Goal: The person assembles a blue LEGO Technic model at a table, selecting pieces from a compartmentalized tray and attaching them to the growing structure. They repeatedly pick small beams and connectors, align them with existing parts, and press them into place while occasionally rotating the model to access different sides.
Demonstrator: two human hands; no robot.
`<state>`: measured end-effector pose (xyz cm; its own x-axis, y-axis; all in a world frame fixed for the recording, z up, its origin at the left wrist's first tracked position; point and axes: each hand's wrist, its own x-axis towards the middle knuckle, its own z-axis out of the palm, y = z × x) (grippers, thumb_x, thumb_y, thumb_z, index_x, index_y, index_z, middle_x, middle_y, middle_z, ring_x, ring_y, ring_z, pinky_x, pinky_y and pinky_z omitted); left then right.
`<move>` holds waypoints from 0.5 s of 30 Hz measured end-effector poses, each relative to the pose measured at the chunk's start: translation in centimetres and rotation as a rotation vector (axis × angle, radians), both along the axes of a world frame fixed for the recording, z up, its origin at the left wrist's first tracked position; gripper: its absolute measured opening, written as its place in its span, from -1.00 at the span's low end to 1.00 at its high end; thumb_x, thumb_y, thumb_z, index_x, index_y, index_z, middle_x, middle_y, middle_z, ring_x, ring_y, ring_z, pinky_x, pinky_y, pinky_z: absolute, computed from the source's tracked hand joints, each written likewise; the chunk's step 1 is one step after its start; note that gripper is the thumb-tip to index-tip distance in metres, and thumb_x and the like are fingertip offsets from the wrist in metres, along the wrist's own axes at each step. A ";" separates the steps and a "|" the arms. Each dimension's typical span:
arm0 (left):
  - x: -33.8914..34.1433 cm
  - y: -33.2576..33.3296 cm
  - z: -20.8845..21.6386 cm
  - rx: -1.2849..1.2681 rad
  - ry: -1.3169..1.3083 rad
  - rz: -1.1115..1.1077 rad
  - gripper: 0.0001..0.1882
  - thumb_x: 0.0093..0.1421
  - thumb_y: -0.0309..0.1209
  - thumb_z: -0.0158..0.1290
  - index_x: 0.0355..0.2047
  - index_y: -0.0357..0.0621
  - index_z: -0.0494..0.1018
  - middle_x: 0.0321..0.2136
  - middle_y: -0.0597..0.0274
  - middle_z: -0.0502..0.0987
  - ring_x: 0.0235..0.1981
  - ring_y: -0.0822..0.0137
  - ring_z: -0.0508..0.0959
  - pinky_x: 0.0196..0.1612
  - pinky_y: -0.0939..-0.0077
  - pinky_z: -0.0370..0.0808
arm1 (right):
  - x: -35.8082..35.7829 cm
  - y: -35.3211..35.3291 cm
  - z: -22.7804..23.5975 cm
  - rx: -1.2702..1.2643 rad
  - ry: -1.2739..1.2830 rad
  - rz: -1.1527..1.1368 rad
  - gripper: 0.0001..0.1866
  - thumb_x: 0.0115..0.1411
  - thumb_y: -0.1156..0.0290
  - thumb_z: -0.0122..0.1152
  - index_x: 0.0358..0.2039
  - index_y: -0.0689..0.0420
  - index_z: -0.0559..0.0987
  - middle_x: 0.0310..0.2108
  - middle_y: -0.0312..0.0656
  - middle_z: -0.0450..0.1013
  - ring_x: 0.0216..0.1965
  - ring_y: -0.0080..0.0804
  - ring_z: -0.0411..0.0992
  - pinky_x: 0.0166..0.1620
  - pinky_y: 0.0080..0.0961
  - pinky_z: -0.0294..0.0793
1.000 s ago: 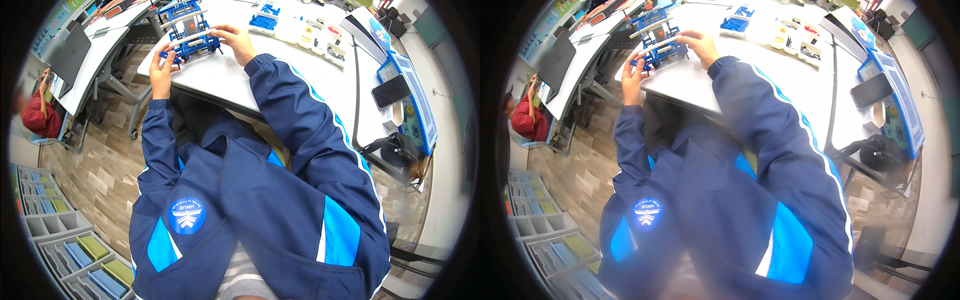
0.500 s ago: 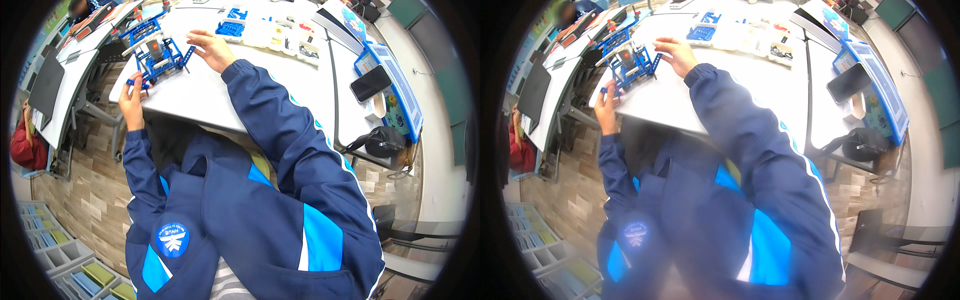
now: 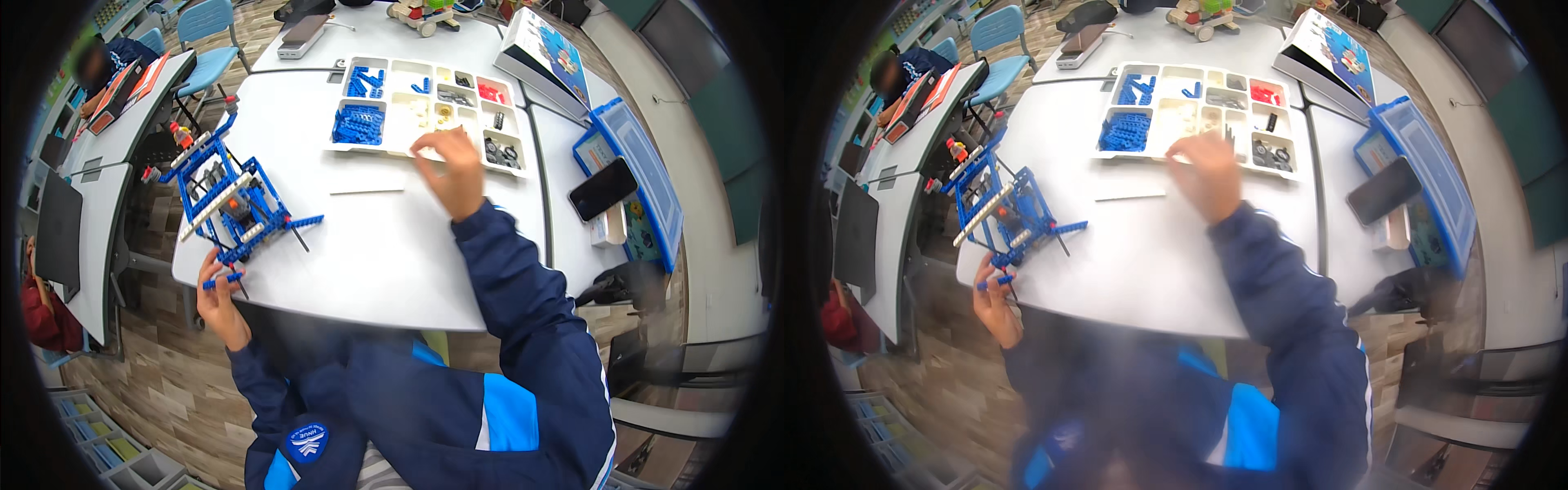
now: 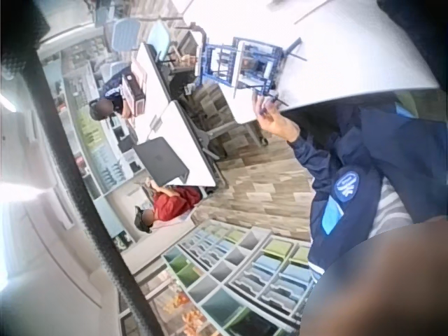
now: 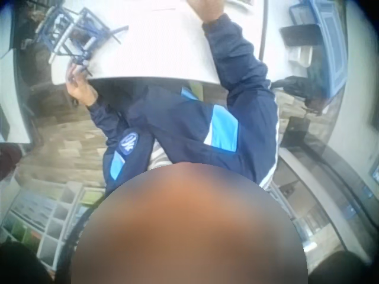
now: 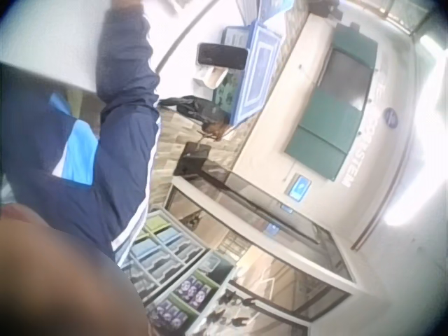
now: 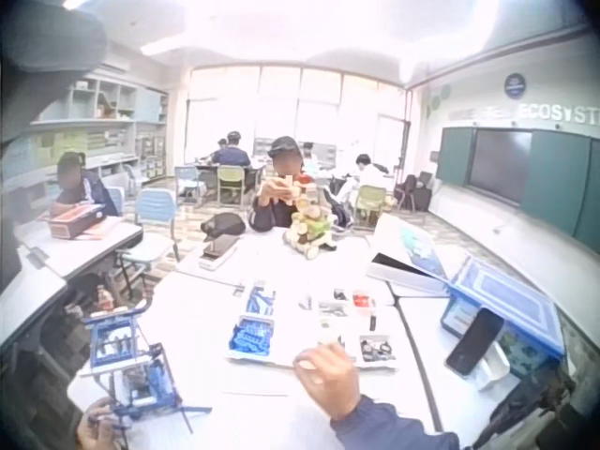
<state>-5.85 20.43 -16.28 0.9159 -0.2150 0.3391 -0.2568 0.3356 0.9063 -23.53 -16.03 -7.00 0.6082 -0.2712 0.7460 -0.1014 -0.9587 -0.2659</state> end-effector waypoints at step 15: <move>0.2 1.3 -1.3 0.111 -0.048 0.032 -0.60 0.25 -0.18 0.18 -0.14 -0.32 0.51 0.16 -0.20 0.39 -0.39 0.24 0.64 -0.52 0.69 0.42 | 2.1 -9.9 0.8 0.271 0.418 -0.233 -0.86 0.01 0.40 0.25 -0.43 0.15 0.67 -0.47 -0.03 0.55 -0.26 0.05 0.41 -0.11 -0.15 0.47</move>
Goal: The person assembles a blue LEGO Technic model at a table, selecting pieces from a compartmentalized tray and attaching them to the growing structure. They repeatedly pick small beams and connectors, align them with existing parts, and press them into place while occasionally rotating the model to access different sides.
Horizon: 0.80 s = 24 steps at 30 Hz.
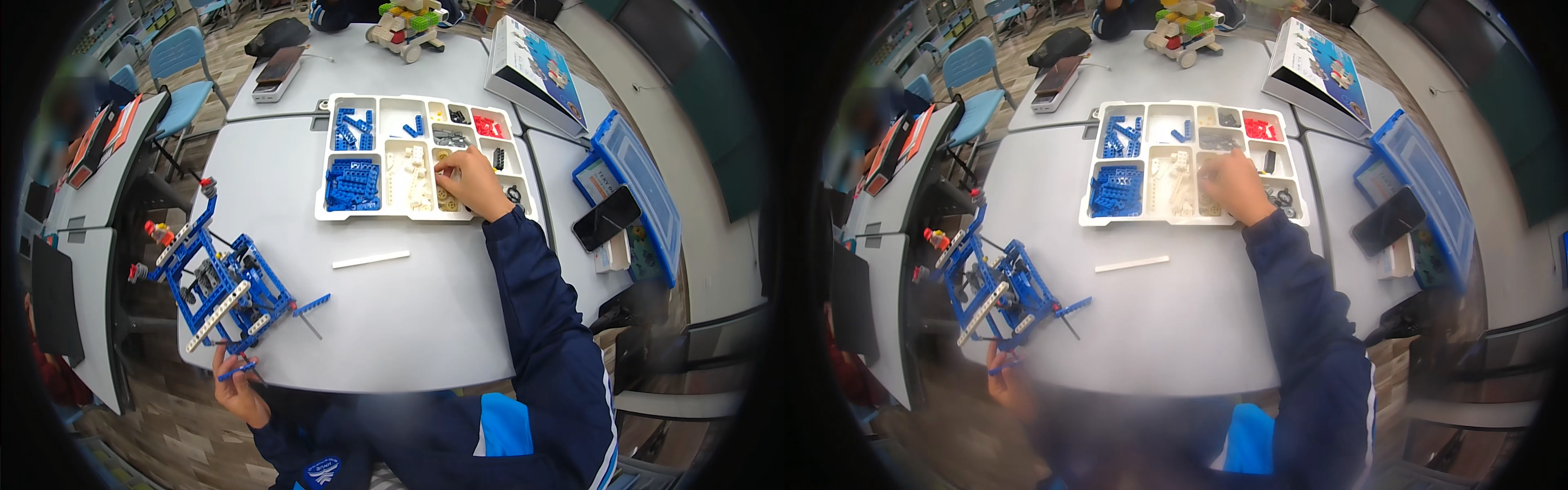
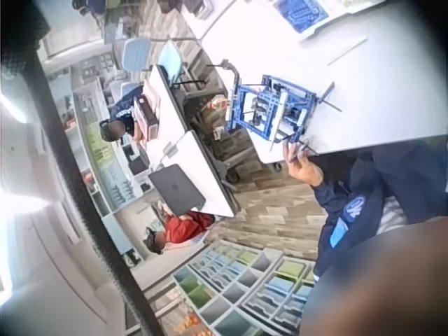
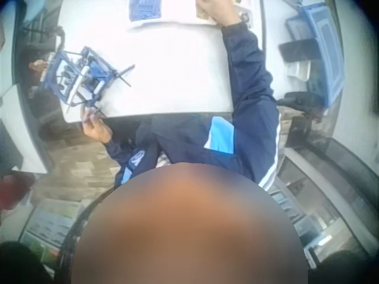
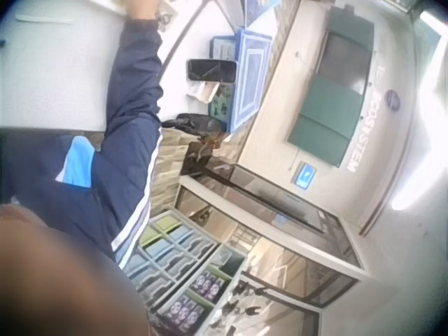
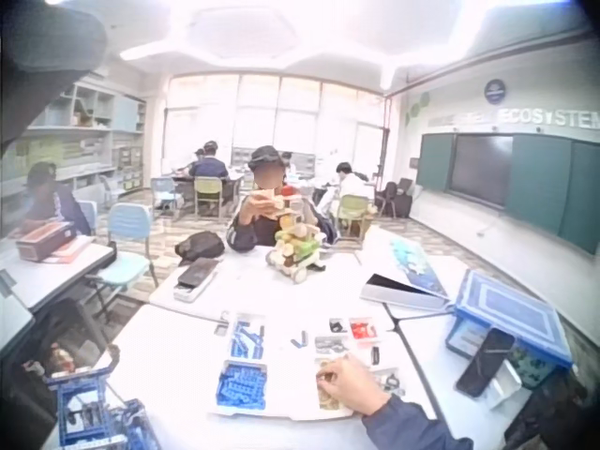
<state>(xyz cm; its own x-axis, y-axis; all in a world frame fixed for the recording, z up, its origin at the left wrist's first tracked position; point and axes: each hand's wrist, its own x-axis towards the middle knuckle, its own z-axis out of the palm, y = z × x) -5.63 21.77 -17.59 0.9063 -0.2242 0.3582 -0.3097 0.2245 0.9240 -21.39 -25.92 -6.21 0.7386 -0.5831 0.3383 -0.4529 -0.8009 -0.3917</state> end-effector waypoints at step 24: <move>0.1 0.2 0.1 0.148 -0.053 0.071 -0.61 0.30 -0.13 0.12 -0.34 -0.30 0.44 0.17 -0.25 0.33 -0.42 0.35 0.59 -0.60 0.75 0.42 | -2.5 -10.4 3.4 -0.172 -0.195 -0.181 -0.87 0.07 0.49 0.28 -0.36 0.22 0.70 -0.43 -0.10 0.61 -0.42 -0.29 0.53 -0.26 -0.40 0.51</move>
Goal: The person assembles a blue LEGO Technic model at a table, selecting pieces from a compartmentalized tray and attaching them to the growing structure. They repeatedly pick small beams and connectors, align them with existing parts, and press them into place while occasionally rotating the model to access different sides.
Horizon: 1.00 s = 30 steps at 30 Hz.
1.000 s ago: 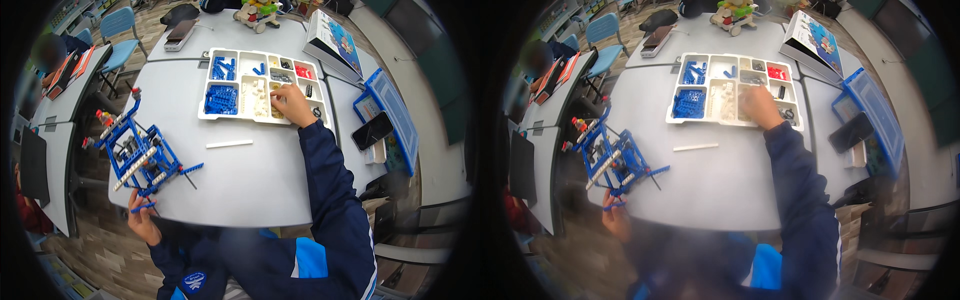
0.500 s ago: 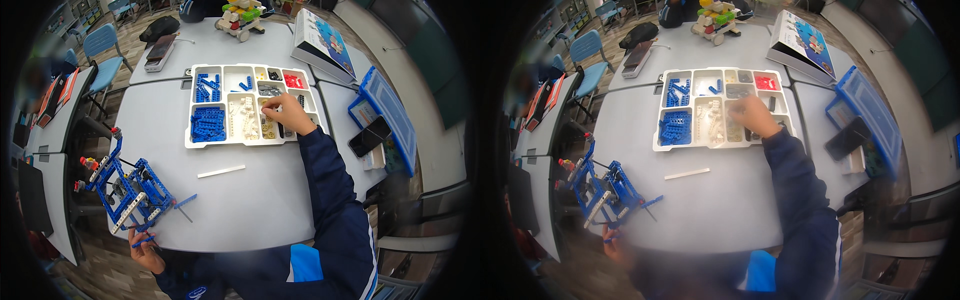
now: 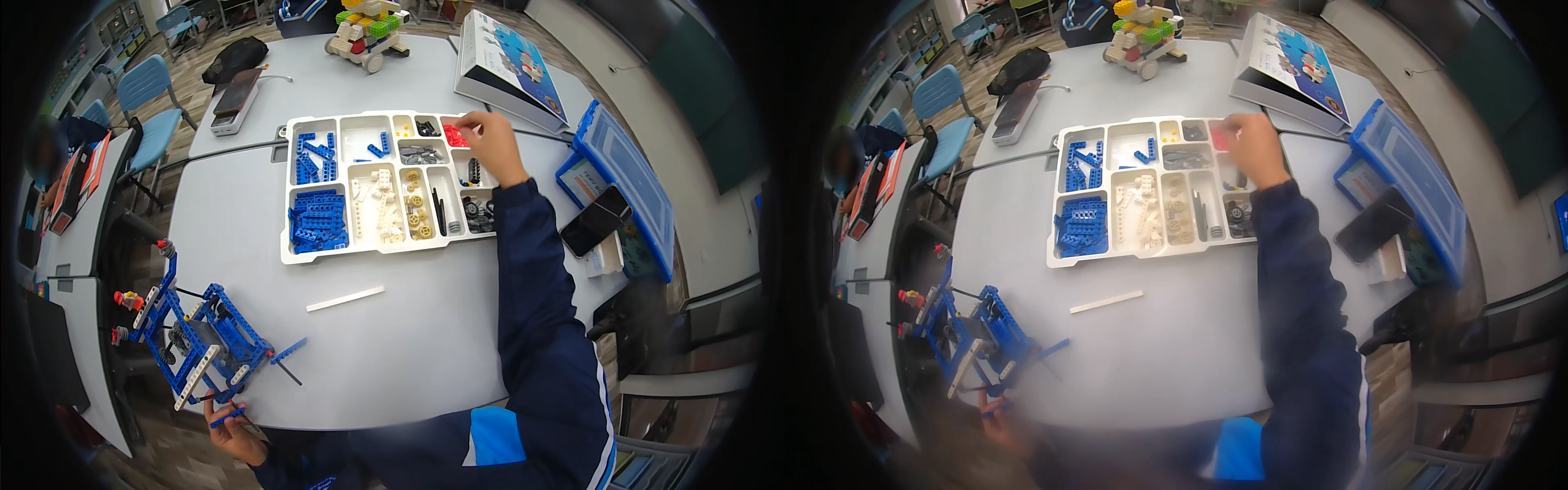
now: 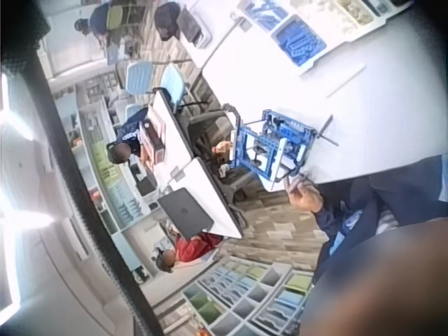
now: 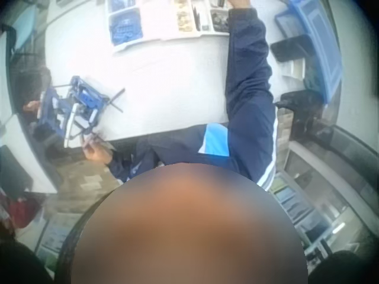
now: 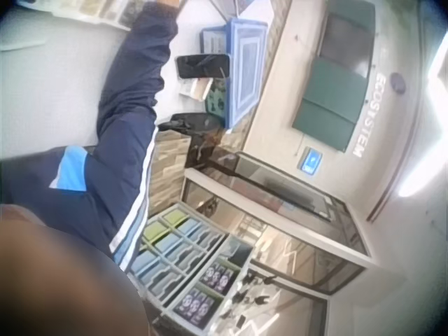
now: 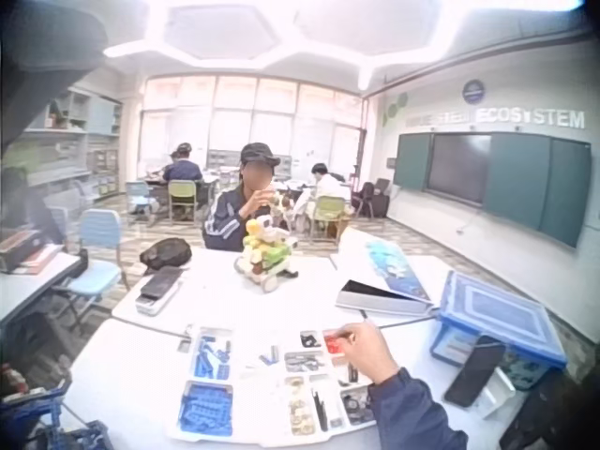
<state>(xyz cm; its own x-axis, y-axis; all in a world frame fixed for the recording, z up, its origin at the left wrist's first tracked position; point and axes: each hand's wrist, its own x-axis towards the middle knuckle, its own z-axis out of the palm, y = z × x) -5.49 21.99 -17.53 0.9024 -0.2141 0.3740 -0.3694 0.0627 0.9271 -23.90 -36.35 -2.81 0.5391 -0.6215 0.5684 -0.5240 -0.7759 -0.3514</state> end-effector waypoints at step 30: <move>-0.5 0.3 0.5 0.061 0.082 0.055 -0.58 0.29 -0.10 0.13 -0.33 -0.30 0.45 0.17 -0.20 0.33 -0.42 0.43 0.55 -0.56 0.72 0.43 | 0.9 -4.8 -1.7 0.278 0.306 0.054 -0.72 -0.04 0.32 0.32 -0.31 0.19 0.70 -0.42 0.06 0.57 -0.38 -0.06 0.55 -0.24 -0.31 0.50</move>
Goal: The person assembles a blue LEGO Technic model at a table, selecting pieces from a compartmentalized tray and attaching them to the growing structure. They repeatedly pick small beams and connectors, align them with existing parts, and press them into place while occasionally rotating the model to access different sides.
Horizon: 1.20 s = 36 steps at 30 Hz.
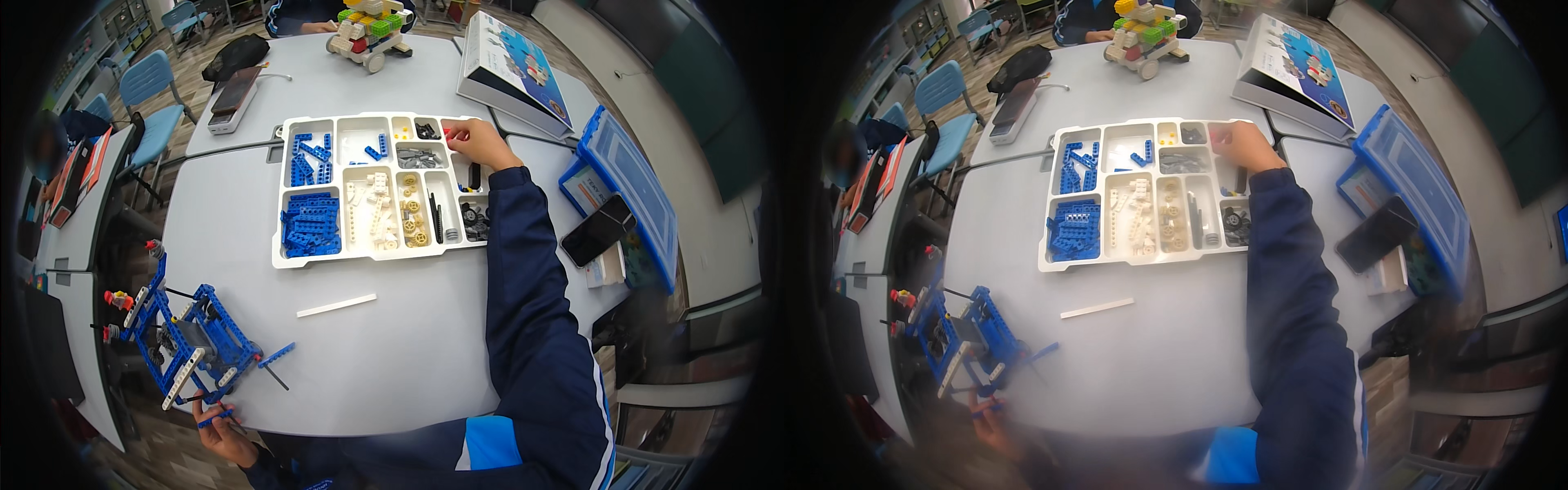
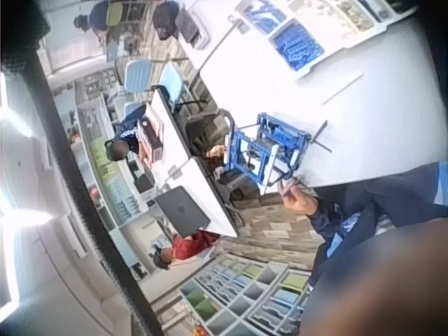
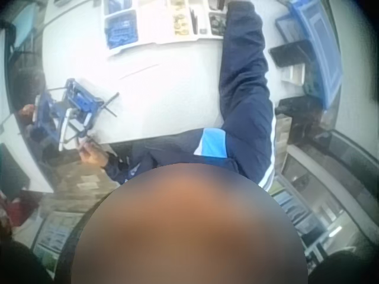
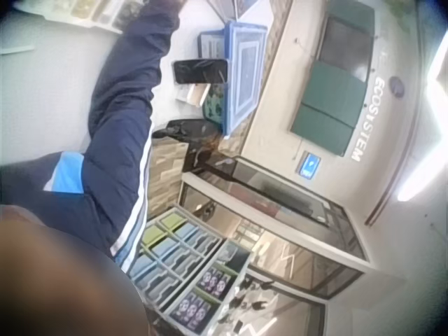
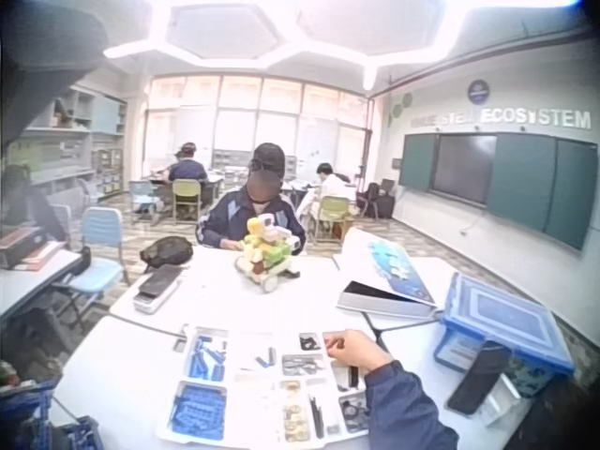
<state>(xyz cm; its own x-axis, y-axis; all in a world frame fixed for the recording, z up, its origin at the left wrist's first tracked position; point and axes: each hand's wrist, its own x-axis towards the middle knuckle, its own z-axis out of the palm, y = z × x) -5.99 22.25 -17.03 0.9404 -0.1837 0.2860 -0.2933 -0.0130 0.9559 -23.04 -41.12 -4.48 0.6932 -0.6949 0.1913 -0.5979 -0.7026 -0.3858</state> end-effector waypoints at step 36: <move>-0.1 -0.1 0.4 -0.024 0.023 -0.047 -0.70 0.29 -0.20 0.12 -0.32 -0.23 0.45 0.16 -0.11 0.34 -0.41 0.37 0.55 -0.52 0.69 0.45 | 1.7 3.2 0.8 -0.153 0.171 0.207 -0.88 -0.09 0.54 0.33 -0.45 0.15 0.67 -0.52 -0.22 0.41 -0.44 -0.34 0.39 -0.32 -0.43 0.42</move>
<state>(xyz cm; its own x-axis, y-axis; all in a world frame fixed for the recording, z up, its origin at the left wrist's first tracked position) -6.08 22.12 -16.62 0.9372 -0.2212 0.2696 -0.2714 0.0228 0.9622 -21.33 -37.96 -3.69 0.8481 -0.5079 0.1508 -0.4833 -0.8583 -0.1723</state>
